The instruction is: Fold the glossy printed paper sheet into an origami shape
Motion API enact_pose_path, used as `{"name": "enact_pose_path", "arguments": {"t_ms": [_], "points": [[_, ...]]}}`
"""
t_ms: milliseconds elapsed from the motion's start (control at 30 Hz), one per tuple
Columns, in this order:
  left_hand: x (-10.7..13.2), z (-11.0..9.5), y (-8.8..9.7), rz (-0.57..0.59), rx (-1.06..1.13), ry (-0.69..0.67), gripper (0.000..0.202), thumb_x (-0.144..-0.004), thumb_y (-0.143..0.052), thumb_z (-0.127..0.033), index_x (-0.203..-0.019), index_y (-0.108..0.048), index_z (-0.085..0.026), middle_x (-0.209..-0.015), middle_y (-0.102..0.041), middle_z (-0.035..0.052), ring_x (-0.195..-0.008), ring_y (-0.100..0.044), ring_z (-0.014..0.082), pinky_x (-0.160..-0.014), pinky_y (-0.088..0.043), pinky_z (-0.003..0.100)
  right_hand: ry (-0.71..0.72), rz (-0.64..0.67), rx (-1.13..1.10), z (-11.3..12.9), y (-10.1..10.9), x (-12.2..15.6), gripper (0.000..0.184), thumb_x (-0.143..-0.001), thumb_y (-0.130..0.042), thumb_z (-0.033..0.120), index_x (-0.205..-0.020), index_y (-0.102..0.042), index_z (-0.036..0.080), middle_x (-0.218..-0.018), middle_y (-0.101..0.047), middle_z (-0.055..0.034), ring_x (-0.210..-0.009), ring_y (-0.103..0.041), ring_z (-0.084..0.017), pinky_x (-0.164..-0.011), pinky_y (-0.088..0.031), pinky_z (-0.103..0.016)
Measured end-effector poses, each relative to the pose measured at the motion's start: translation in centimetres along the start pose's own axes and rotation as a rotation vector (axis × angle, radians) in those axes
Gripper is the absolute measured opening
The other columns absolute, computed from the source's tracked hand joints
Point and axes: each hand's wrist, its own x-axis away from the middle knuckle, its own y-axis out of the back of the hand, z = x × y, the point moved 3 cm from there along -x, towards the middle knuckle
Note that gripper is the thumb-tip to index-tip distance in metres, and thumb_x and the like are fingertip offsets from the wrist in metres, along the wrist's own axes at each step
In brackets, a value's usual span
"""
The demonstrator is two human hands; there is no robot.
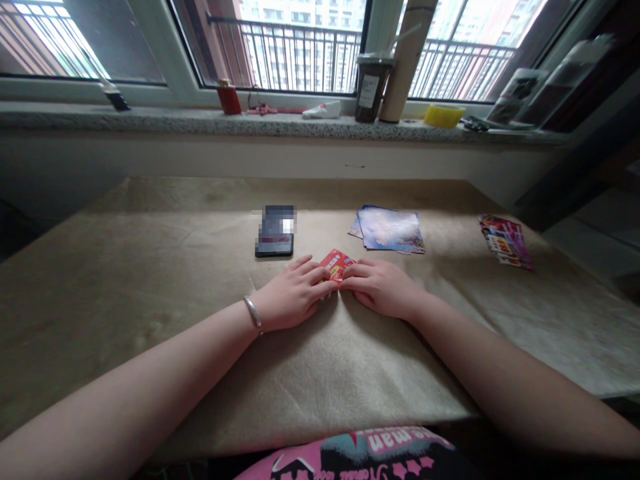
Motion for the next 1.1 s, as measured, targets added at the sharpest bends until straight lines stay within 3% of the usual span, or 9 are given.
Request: {"name": "enact_pose_path", "arguments": {"t_ms": [233, 433, 667, 1100], "points": [[0.2, 0.2, 0.6, -0.035, -0.054, -0.015, 0.031, -0.092, -0.041, -0.024, -0.119, -0.058, -0.021, -0.11, -0.058, 0.0073, -0.105, -0.049, 0.0232, -0.106, -0.035, 0.045, -0.005, -0.006, -0.008, -0.2, 0.0, 0.1, 0.026, -0.089, -0.045, 0.017, -0.102, -0.068, 0.023, -0.1, -0.067, -0.0066, -0.086, -0.054, -0.019, -0.075, -0.046, -0.032], [0.4, 0.3, 1.0, -0.014, -0.03, -0.025, 0.031, -0.093, -0.04, -0.023, -0.119, -0.057, -0.022, -0.105, -0.06, 0.0071, -0.096, -0.05, 0.0206, -0.092, -0.043, 0.039, -0.01, -0.005, -0.007, -0.3, -0.1, 0.3, 0.027, -0.091, -0.044, 0.019, -0.101, -0.068, 0.024, -0.099, -0.067, -0.0066, -0.086, -0.053, -0.019, -0.074, -0.045, -0.032], [0.6, 0.8, 1.5, 0.014, -0.011, -0.02, 0.024, -0.095, -0.04, -0.022, -0.105, -0.062, -0.019, -0.098, -0.062, 0.0068, -0.09, -0.051, 0.0202, -0.083, -0.044, 0.035, -0.006, 0.004, 0.006, -0.5, -0.3, 0.4, 0.028, -0.091, -0.044, 0.019, -0.102, -0.069, 0.023, -0.1, -0.066, -0.0061, -0.086, -0.053, -0.019, -0.074, -0.045, -0.032], [1.4, 2.3, 2.0, 0.067, 0.085, -0.023, 0.022, -0.095, -0.046, -0.026, -0.096, -0.067, -0.02, -0.1, -0.065, 0.005, -0.087, -0.056, 0.0169, -0.076, -0.046, 0.029, 0.013, -0.022, -0.028, -0.4, 0.0, 0.6, 0.027, -0.089, -0.046, 0.016, -0.103, -0.068, 0.022, -0.104, -0.067, -0.0064, -0.089, -0.053, -0.019, -0.077, -0.046, -0.032]]}}
